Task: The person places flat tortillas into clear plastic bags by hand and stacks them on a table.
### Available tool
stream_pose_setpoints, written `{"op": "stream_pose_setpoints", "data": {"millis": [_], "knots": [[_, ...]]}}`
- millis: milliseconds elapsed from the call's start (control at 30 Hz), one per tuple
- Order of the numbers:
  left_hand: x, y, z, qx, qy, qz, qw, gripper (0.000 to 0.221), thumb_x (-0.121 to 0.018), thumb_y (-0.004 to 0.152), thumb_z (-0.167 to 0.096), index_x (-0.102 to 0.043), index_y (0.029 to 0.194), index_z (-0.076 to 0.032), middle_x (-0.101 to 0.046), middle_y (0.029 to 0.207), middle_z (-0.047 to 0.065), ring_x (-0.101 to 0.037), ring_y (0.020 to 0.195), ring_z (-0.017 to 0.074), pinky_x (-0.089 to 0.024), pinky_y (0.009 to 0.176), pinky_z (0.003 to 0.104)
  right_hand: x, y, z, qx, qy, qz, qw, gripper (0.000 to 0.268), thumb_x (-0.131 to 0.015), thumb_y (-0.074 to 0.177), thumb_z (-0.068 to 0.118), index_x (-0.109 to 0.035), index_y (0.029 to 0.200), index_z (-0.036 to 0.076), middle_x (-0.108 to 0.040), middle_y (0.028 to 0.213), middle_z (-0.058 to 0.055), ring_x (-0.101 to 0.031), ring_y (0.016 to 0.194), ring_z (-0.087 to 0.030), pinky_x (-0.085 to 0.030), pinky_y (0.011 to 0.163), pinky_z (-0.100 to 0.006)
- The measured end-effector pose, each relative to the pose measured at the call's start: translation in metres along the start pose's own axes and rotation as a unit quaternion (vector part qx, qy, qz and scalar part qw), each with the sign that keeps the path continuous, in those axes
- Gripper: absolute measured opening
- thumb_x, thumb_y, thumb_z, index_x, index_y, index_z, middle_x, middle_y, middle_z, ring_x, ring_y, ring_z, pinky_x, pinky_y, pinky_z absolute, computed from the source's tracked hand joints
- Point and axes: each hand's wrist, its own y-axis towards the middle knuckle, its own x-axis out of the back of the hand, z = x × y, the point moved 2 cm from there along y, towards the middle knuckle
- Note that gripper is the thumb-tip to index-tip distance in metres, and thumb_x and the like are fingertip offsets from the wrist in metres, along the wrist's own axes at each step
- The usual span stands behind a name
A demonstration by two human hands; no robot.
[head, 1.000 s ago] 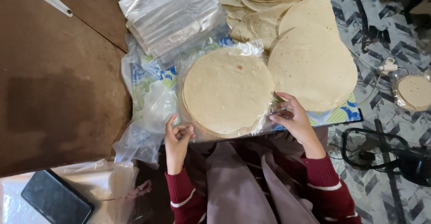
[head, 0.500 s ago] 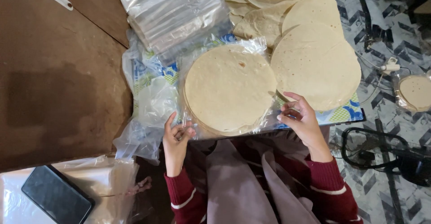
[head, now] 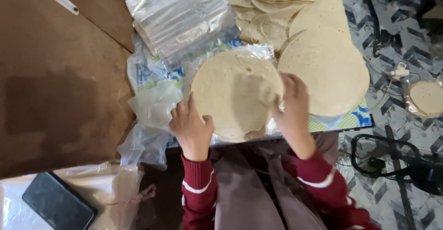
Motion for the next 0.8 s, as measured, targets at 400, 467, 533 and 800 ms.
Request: {"op": "stream_pose_setpoints", "data": {"millis": [400, 467, 533, 800], "knots": [[-0.1, 0.025, 0.002, -0.073, -0.003, -0.001, 0.997, 0.085, -0.066, 0.089, -0.06, -0.045, 0.153, -0.008, -0.038, 0.161, 0.016, -0.032, 0.151, 0.0342, -0.029, 0.111, 0.07, -0.072, 0.035, 0.008, -0.066, -0.089, 0.139, 0.984, 0.081, -0.052, 0.09, 0.067, -0.034, 0.159, 0.029, -0.019, 0.167, -0.022, -0.013, 0.153, -0.045, -0.015, 0.111, -0.075], [-0.098, 0.024, 0.0, -0.047, 0.014, 0.016, 0.999, 0.094, -0.066, 0.084, -0.066, -0.04, 0.155, -0.009, -0.031, 0.165, 0.017, -0.027, 0.153, 0.0337, -0.026, 0.107, 0.076, -0.07, 0.043, -0.015, -0.092, -0.078, 0.151, 0.981, 0.08, -0.052, 0.089, 0.067, -0.034, 0.159, 0.03, -0.019, 0.167, -0.021, -0.013, 0.153, -0.044, -0.015, 0.112, -0.075], [-0.096, 0.023, 0.001, -0.024, 0.013, 0.057, 0.998, 0.108, -0.066, 0.077, -0.072, -0.033, 0.157, -0.008, -0.024, 0.167, 0.017, -0.021, 0.154, 0.0348, -0.024, 0.105, 0.079, -0.074, 0.05, -0.053, -0.117, -0.134, 0.148, 0.973, 0.07, -0.045, 0.097, 0.06, -0.033, 0.159, 0.03, -0.017, 0.169, -0.018, -0.013, 0.155, -0.043, -0.011, 0.114, -0.075], [-0.104, 0.021, 0.006, -0.048, 0.041, 0.052, 0.997, 0.111, -0.065, 0.076, -0.076, -0.034, 0.158, -0.007, -0.026, 0.166, 0.019, -0.023, 0.155, 0.0352, -0.027, 0.105, 0.078, -0.038, 0.109, -0.223, -0.141, -0.132, -0.035, 0.98, 0.052, -0.04, 0.108, 0.039, -0.042, 0.152, 0.01, -0.04, 0.157, -0.02, -0.031, 0.147, -0.039, -0.016, 0.114, -0.07]]}}
